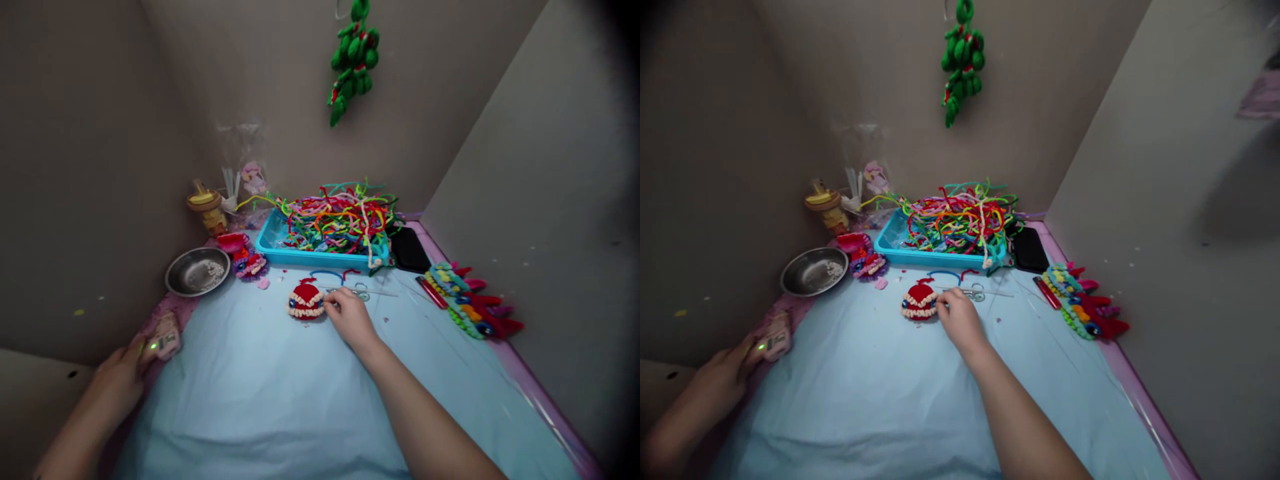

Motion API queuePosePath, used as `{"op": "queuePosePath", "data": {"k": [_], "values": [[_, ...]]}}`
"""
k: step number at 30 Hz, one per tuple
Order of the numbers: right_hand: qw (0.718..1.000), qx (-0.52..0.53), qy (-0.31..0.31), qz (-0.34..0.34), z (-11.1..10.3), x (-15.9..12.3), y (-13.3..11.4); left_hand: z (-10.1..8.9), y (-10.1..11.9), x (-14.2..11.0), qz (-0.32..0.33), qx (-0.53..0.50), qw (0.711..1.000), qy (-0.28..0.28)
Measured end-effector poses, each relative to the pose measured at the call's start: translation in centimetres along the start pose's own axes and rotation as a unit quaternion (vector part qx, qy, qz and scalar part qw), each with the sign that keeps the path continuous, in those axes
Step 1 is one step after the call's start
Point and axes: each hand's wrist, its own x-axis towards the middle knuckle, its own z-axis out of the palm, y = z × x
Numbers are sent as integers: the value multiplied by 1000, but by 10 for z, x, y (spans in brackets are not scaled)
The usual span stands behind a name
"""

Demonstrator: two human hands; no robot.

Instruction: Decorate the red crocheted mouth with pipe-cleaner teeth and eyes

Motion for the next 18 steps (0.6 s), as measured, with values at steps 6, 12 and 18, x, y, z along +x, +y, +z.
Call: {"op": "queuePosePath", "data": {"k": [6,12,18], "values": [[993,57,-19,103,-2,3,-5,13,32,-10,99,-64,991,60],[982,101,-33,158,1,6,-6,30,100,-29,210,-199,957,30],[980,115,-32,159,7,10,-2,41,139,-35,245,-249,936,-29]]}}
